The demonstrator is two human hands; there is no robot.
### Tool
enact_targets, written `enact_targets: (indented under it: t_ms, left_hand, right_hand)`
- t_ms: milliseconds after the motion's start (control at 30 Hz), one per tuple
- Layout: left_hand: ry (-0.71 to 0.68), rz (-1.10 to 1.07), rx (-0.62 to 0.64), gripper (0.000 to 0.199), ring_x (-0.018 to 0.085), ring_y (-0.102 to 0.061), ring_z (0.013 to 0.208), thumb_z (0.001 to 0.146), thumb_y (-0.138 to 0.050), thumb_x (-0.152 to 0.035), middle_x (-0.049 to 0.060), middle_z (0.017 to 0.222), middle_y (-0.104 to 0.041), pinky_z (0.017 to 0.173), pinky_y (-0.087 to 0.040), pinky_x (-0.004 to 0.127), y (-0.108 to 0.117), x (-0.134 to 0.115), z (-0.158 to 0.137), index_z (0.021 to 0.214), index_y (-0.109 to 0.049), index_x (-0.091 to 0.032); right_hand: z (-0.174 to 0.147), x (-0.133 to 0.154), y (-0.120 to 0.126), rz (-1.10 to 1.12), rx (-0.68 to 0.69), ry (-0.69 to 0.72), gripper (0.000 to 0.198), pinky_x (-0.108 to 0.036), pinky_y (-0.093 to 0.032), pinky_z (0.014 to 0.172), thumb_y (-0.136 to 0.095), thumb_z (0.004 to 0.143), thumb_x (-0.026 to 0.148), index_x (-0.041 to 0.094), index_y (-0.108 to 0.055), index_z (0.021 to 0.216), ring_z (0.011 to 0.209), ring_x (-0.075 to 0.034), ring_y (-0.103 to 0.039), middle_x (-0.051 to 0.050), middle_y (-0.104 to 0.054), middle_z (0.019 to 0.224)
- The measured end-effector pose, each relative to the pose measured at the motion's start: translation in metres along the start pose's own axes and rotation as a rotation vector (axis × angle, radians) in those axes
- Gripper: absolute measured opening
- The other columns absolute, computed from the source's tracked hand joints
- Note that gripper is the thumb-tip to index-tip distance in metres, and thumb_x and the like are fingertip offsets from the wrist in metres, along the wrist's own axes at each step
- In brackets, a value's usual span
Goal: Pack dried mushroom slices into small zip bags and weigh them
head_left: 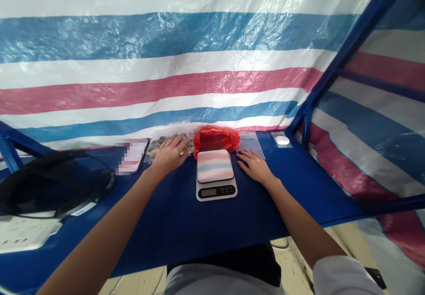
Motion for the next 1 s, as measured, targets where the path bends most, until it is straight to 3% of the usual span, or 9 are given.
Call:
enact_targets:
  t_ms: [200,600,900,1000]
  left_hand:
    - [-0.003,0.054,0.097,0.047,0.038,-0.045,0.142,0.097,-0.045,-0.03,0.014,0.154,-0.049,0.115,-0.039,0.055,-0.019,0.006,0.006,0.141,-0.058,-0.019]
    - [-0.023,-0.101,0.119,0.04,0.032,-0.064,0.122,0.095,-0.048,-0.033,0.011,0.135,-0.067,0.104,-0.051,0.045,-0.013,0.014,0.017,0.128,-0.069,-0.025]
    - [-0.037,-0.126,0.049,0.034,0.031,-0.066,0.117,0.093,-0.051,-0.03,0.013,0.127,-0.07,0.1,-0.053,0.043,-0.006,0.02,0.019,0.118,-0.072,-0.021]
    - [-0.001,-0.183,-0.028,0.033,0.028,-0.069,0.111,0.093,-0.05,-0.03,0.012,0.121,-0.073,0.099,-0.054,0.04,0.004,0.025,0.018,0.114,-0.073,-0.021]
  right_hand:
    - [-0.001,0.0,-0.002,0.01,-0.008,-0.003,0.038,-0.053,-0.037,0.121,-0.046,0.103,0.033,0.023,-0.066,0.133,0.14,-0.028,-0.052,-0.007,-0.059,0.147]
    - [-0.001,0.0,-0.002,0.022,0.0,0.01,0.04,-0.054,-0.038,0.12,-0.044,0.103,0.035,0.024,-0.066,0.135,0.141,-0.029,-0.051,-0.007,-0.058,0.148]
    - [-0.001,0.003,0.007,0.012,-0.043,0.012,0.038,-0.051,-0.041,0.119,-0.045,0.103,0.033,0.022,-0.068,0.13,0.139,-0.029,-0.053,-0.007,-0.061,0.145]
    - [-0.001,0.005,0.014,0.028,-0.083,0.021,0.036,-0.048,-0.043,0.118,-0.045,0.103,0.031,0.024,-0.069,0.128,0.138,-0.027,-0.054,-0.005,-0.063,0.143]
Point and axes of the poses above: each hand's wrist, its own z-axis towards the middle knuckle, its own y-axis out of the back of the hand, x = y × z, the point moved 10 cm from there along z, towards the middle knuckle
